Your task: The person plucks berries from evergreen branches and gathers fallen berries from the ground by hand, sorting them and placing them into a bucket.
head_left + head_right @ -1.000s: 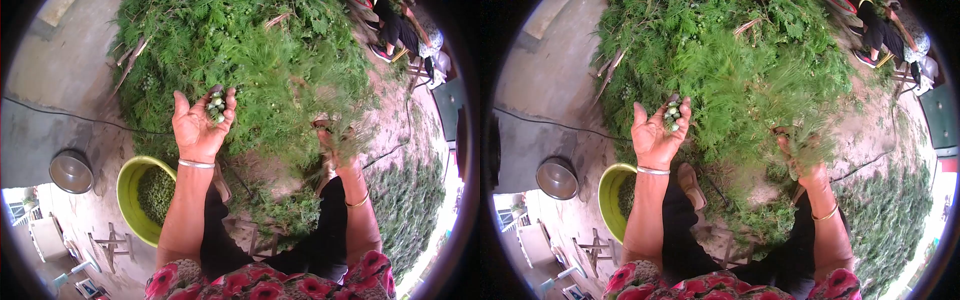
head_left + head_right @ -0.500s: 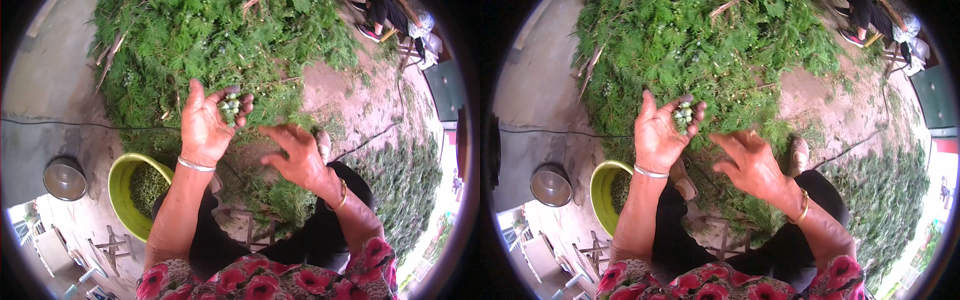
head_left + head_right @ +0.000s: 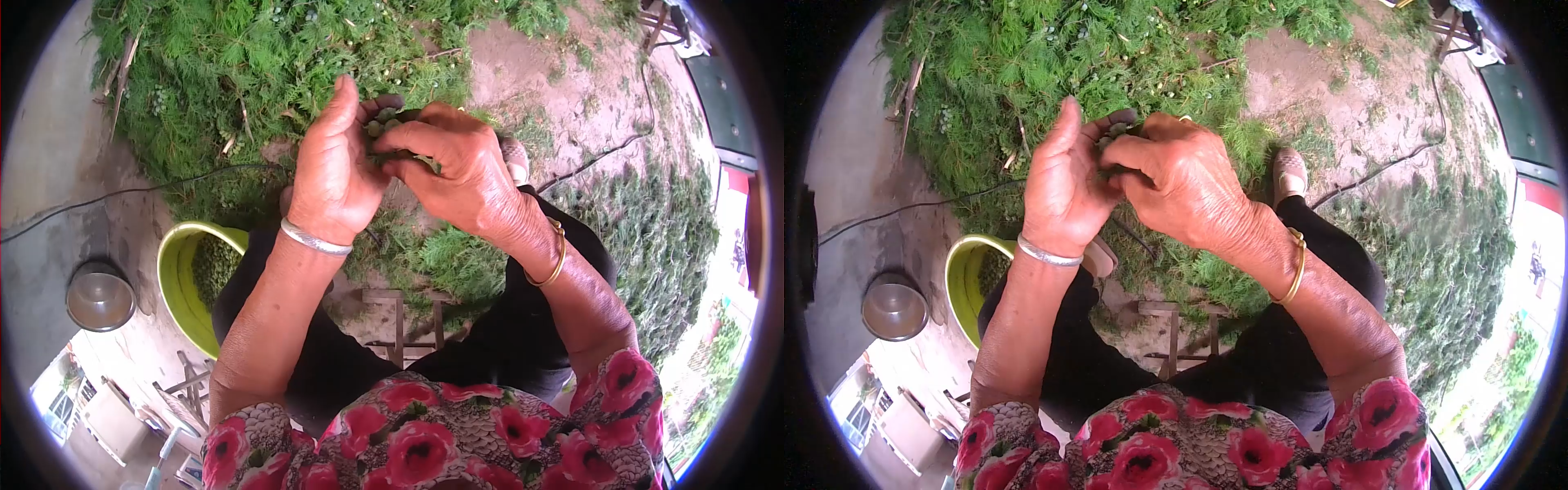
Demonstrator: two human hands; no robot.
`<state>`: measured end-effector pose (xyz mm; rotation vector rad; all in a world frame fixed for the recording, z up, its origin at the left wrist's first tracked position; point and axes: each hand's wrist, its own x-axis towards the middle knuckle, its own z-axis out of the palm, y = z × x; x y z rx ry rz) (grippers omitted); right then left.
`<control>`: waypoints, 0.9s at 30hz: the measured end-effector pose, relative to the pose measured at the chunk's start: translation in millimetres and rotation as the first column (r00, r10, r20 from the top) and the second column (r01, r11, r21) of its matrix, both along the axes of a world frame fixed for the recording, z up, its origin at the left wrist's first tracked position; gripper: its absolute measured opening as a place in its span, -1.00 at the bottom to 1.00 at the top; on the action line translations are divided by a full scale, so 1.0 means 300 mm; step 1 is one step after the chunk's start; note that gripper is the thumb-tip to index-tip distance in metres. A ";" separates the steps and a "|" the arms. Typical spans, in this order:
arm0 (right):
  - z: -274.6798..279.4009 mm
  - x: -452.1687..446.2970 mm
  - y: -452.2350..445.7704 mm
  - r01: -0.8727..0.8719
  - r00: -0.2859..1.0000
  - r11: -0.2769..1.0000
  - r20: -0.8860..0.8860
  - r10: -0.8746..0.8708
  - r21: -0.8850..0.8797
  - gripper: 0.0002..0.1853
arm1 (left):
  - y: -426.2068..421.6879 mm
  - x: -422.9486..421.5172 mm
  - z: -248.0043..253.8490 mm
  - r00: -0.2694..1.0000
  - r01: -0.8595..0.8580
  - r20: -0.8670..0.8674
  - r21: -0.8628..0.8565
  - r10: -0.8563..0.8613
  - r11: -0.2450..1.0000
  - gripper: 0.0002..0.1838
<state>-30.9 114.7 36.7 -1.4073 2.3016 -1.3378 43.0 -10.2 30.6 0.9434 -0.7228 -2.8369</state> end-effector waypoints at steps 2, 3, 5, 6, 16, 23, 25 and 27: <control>-0.003 -0.006 0.003 -0.019 0.986 1.000 0.168 0.016 0.016 -0.92 | 0.002 0.000 -0.015 0.999 0.025 -0.035 0.017 -0.024 1.000 -0.45; 0.015 -0.012 0.004 -0.015 0.975 1.000 0.223 0.019 -0.020 -0.91 | 0.010 -0.007 -0.014 1.000 -0.021 -0.002 0.034 0.021 0.999 -0.43; 0.025 -0.026 0.005 0.019 0.922 1.000 0.386 -0.018 -0.001 -0.90 | 0.004 -0.016 -0.007 0.997 -0.070 0.024 0.042 0.069 0.997 -0.41; 0.031 -0.033 0.008 0.052 0.839 0.998 0.540 -0.060 0.030 -0.89 | -0.001 -0.014 -0.004 0.999 -0.039 0.012 0.045 0.039 0.998 -0.39; 0.000 -0.015 0.005 -0.084 0.996 0.991 0.044 0.080 0.101 -0.84 | 0.017 -0.007 -0.043 1.000 0.019 -0.021 -0.016 -0.020 1.000 -0.26; 0.007 -0.045 0.006 0.159 0.694 0.987 0.713 -0.097 -0.021 -0.97 | 0.018 -0.003 -0.001 1.000 0.012 0.019 -0.026 -0.012 1.000 -0.52; 0.012 -0.050 0.008 0.223 0.562 0.975 0.819 -0.113 -0.018 -0.94 | 0.033 -0.012 0.021 0.999 0.036 -0.010 -0.205 -0.038 0.978 -0.79; 0.011 -0.055 0.011 0.239 0.539 0.971 0.834 -0.119 -0.016 -0.92 | 0.040 -0.006 0.011 0.998 0.051 -0.012 -0.285 -0.056 0.957 -0.82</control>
